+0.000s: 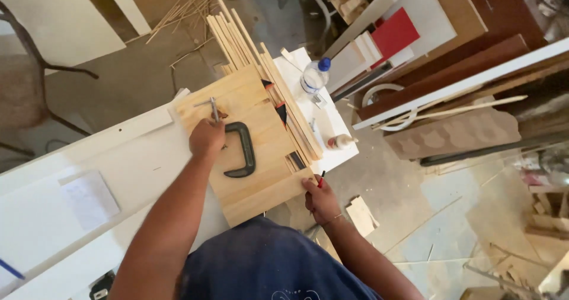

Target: Measuring and marking wooden boards in a workshop using a tape measure and pencil.

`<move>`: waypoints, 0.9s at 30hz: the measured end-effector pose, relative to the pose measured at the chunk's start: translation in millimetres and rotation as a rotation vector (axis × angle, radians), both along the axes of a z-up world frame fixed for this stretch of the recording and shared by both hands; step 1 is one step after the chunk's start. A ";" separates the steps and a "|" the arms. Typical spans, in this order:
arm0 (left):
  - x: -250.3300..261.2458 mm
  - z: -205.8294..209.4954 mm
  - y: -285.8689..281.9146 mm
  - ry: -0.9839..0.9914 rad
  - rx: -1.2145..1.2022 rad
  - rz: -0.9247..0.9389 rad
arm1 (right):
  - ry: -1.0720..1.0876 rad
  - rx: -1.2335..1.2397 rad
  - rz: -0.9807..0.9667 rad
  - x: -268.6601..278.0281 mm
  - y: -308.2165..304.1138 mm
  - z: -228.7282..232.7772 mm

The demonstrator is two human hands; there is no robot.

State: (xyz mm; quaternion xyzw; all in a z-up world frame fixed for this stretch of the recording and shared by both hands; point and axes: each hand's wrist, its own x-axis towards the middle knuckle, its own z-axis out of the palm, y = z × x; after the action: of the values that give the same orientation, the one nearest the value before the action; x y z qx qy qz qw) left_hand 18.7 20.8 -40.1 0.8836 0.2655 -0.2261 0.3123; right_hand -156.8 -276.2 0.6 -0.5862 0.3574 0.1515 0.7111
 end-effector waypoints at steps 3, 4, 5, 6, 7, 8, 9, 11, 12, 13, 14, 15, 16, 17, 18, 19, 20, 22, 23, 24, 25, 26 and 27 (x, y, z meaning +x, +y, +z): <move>-4.5 -0.4 15.5 -0.036 -0.046 -0.005 | -0.157 -0.141 -0.100 -16.9 32.4 35.1; -1.8 -1.8 19.8 -0.085 -0.107 0.029 | -0.235 -0.229 -0.088 -20.4 40.3 45.1; 0.5 -2.5 24.8 -0.131 -0.170 0.063 | -0.312 -0.319 -0.074 -24.5 49.2 55.8; 0.0 -15.5 24.9 -0.143 -0.186 0.050 | -0.323 -0.335 -0.087 -28.3 51.8 66.3; -0.2 -28.2 24.9 -0.223 -0.311 0.140 | -0.371 -0.389 -0.129 -32.5 55.1 76.9; 3.6 -39.7 28.2 -0.307 -0.433 0.236 | -0.425 -0.436 -0.165 -32.2 60.1 86.5; 11.0 -37.9 30.8 -0.322 -0.447 0.228 | -0.442 -0.446 -0.173 -28.9 57.4 111.6; 6.9 -40.7 40.5 -0.574 -0.700 0.343 | -0.460 -0.409 -0.358 -39.2 58.7 161.1; 6.2 -55.5 53.8 -0.574 -0.714 0.334 | -0.466 -0.421 -0.367 -58.4 48.7 184.1; 7.0 -70.4 65.2 -0.599 -0.710 0.372 | -0.496 -0.519 -0.371 -77.3 38.1 207.3; 9.1 -84.2 73.4 -0.619 -0.706 0.406 | -0.521 -0.619 -0.379 -97.1 26.7 232.1; 2.4 -60.3 78.5 -0.616 -0.721 0.393 | -0.522 -0.632 -0.393 -116.6 30.0 259.7; -7.6 -38.4 82.9 -0.487 -0.758 0.418 | -0.488 -0.751 -0.460 -139.0 34.2 286.7; -17.0 -16.9 86.8 -0.356 -0.791 0.440 | -0.450 -0.869 -0.526 -161.1 38.3 313.5; -20.6 -11.3 84.5 -0.346 -0.804 0.415 | -0.444 -0.884 -0.551 -182.9 35.7 321.7; -24.2 -5.5 81.0 -0.284 -0.824 0.421 | -0.431 -1.036 -0.627 -205.1 32.7 330.1; -27.9 0.5 75.7 -0.220 -0.842 0.417 | -0.408 -1.190 -0.711 -231.3 31.8 338.0; -15.7 -25.2 51.8 -0.164 -0.827 0.428 | -0.343 -1.213 -0.822 -259.6 39.4 347.8; -10.3 -37.2 35.2 -0.121 -0.799 0.474 | -0.293 -1.219 -0.899 -276.1 43.1 352.8; -0.1 -56.5 29.3 -0.105 -0.817 0.410 | -0.274 -1.241 -0.961 -281.6 46.7 350.6; 11.0 -75.0 20.0 -0.064 -0.812 0.424 | -0.236 -1.159 -0.972 -287.8 47.8 349.1; 24.4 -90.8 4.9 -0.023 -0.806 0.430 | -0.204 -1.078 -0.991 -295.7 49.2 350.3; 32.4 -143.9 13.1 -0.005 -0.825 0.358 | -0.189 -1.099 -1.062 -309.8 49.4 339.9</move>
State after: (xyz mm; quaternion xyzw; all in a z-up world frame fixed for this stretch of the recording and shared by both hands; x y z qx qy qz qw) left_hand 51.1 34.0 -184.0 0.6259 0.3012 -0.2531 0.6734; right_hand -466.7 -226.8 340.5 -0.6154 0.5525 -0.4603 0.3226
